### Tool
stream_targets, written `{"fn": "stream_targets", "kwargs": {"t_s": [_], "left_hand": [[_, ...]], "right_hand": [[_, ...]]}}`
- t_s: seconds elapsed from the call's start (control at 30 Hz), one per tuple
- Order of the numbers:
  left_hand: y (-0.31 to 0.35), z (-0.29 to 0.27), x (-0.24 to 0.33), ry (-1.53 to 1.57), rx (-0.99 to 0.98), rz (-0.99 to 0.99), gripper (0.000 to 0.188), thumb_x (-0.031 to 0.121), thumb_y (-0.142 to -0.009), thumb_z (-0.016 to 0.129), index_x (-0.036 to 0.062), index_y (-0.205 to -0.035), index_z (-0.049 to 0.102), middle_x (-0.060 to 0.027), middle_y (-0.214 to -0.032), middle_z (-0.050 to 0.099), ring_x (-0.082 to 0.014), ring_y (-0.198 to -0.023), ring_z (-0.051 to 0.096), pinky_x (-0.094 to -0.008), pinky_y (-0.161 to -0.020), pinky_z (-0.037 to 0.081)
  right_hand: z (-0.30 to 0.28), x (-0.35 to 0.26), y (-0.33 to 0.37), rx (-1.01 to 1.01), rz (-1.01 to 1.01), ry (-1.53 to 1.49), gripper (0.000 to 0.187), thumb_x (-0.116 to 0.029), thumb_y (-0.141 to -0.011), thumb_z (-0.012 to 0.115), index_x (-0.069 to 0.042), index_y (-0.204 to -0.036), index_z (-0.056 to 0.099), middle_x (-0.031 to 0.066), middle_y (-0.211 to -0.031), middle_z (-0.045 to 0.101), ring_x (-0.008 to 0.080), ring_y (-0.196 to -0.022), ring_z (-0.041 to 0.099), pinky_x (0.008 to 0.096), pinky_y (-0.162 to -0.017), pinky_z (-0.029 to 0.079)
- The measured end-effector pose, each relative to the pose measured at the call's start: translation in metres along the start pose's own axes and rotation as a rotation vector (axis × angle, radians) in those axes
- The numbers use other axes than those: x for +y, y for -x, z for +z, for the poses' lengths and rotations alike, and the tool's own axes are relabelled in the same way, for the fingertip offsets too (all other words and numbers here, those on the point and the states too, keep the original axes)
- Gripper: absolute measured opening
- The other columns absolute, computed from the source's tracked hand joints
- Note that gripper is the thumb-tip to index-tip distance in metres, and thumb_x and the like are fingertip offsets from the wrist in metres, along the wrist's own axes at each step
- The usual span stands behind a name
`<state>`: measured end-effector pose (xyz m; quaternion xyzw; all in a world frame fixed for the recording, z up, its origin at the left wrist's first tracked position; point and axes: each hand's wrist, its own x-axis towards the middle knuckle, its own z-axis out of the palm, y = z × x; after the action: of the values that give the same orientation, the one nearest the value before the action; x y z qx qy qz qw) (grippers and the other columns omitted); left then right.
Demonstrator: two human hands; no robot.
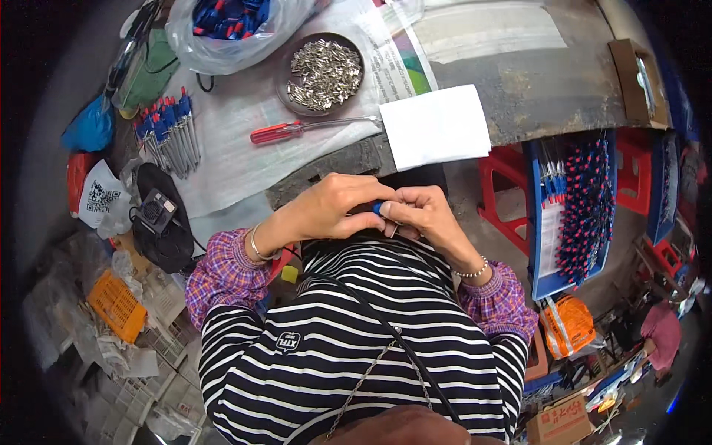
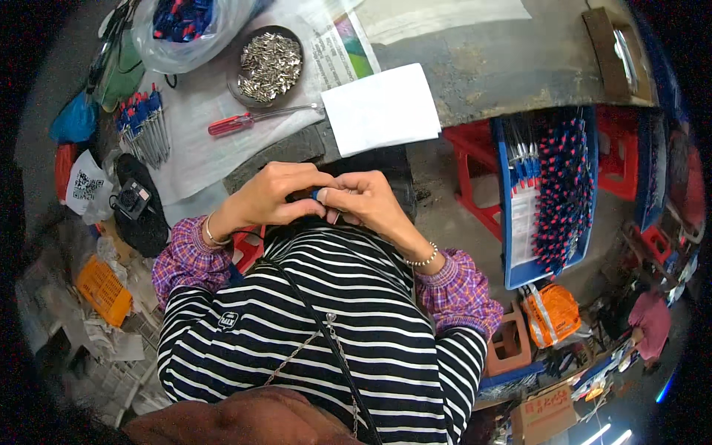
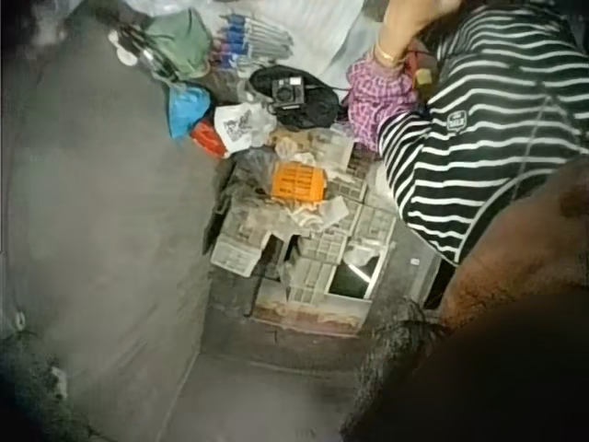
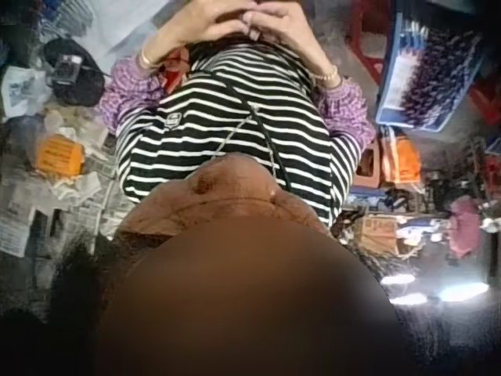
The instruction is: Assembling small marker components by attaching blue caps and internal pieces at a manual workstation.
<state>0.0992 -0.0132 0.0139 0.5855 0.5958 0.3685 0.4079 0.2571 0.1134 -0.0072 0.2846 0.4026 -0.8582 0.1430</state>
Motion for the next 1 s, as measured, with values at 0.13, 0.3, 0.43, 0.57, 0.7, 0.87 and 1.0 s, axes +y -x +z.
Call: {"fn": "stream_targets", "kwargs": {"t_s": [0.13, 0.3, 0.43, 0.57, 0.7, 0.87, 1.0], "left_hand": [[0.007, 0.003, -0.003, -0.029, 0.061, 0.070, 0.033, 0.012, -0.072, 0.071, 0.0022, -0.102, 0.061, -0.0123, -0.078, 0.059, -0.0306, -0.070, 0.060, -0.0369, -0.060, 0.048], [0.020, -0.005, -0.002, -0.095, 0.166, 0.091, 0.035, 0.007, -0.068, 0.070, 0.0008, -0.101, 0.061, -0.0118, -0.081, 0.060, -0.0295, -0.073, 0.060, -0.0353, -0.064, 0.048], [0.030, -0.015, 0.003, 0.095, 0.265, -0.034, 0.029, 0.002, -0.069, 0.068, 0.0011, -0.098, 0.063, -0.0106, -0.088, 0.063, -0.0237, -0.078, 0.062, -0.0315, -0.069, 0.049], [0.040, -0.012, 0.005, 0.284, 0.370, -0.153, 0.026, -0.002, -0.074, 0.067, 0.0003, -0.099, 0.062, -0.0074, -0.093, 0.064, -0.0144, -0.084, 0.061, -0.0268, -0.075, 0.050], [0.057, -0.027, 0.006, 0.713, 0.511, -0.202, 0.041, -0.010, -0.078, 0.058, 0.0007, -0.117, 0.050, -0.0089, -0.099, 0.058, -0.0152, -0.096, 0.058, -0.0277, -0.085, 0.048], [0.102, -0.135, 0.001, 0.268, 0.931, -0.152, 0.042, 0.002, -0.083, 0.051, 0.0001, -0.124, 0.047, -0.0056, -0.095, 0.059, -0.0116, -0.082, 0.056, -0.0242, -0.072, 0.046], [0.118, -0.198, -0.044, -0.177, 0.910, -0.441, 0.043, 0.000, -0.081, 0.049, 0.0047, -0.123, 0.053, -0.0019, -0.092, 0.059, -0.0089, -0.074, 0.052, -0.0229, -0.066, 0.044]], "right_hand": [[0.005, 0.001, 0.003, 0.023, 0.031, 0.011, 0.016, -0.015, -0.085, 0.063, 0.001, -0.083, 0.065, 0.0039, -0.065, 0.062, 0.0026, -0.047, 0.044, 0.0168, -0.041, 0.030], [0.013, 0.004, 0.000, -0.056, -0.013, 0.109, 0.024, -0.011, -0.089, 0.058, 0.002, -0.109, 0.055, 0.0070, -0.081, 0.065, 0.0054, -0.057, 0.054, 0.0170, -0.051, 0.043], [0.024, 0.012, -0.010, -0.052, -0.206, 0.136, 0.047, 0.000, -0.086, 0.056, 0.001, -0.128, 0.035, 0.0114, -0.093, 0.063, 0.0105, -0.068, 0.060, 0.0210, -0.059, 0.050], [0.042, 0.008, -0.013, 0.003, -0.262, 0.187, 0.052, 0.001, -0.085, 0.057, 0.001, -0.131, 0.034, 0.0131, -0.099, 0.061, 0.0116, -0.074, 0.062, 0.0224, -0.065, 0.053], [0.053, 0.002, -0.012, -0.044, -0.380, 0.345, 0.060, 0.002, -0.082, 0.060, 0.001, -0.135, 0.031, 0.0163, -0.112, 0.059, 0.0184, -0.095, 0.061, 0.0284, -0.083, 0.051], [0.045, 0.001, -0.011, -0.077, -0.347, 0.335, 0.062, 0.004, -0.082, 0.059, -0.002, -0.137, 0.031, 0.0141, -0.116, 0.055, 0.0173, -0.101, 0.056, 0.0285, -0.088, 0.046], [0.043, 0.006, -0.010, -0.092, -0.276, 0.281, 0.058, 0.005, -0.083, 0.058, -0.001, -0.135, 0.033, 0.0136, -0.115, 0.056, 0.0161, -0.098, 0.057, 0.0273, -0.087, 0.046]]}}
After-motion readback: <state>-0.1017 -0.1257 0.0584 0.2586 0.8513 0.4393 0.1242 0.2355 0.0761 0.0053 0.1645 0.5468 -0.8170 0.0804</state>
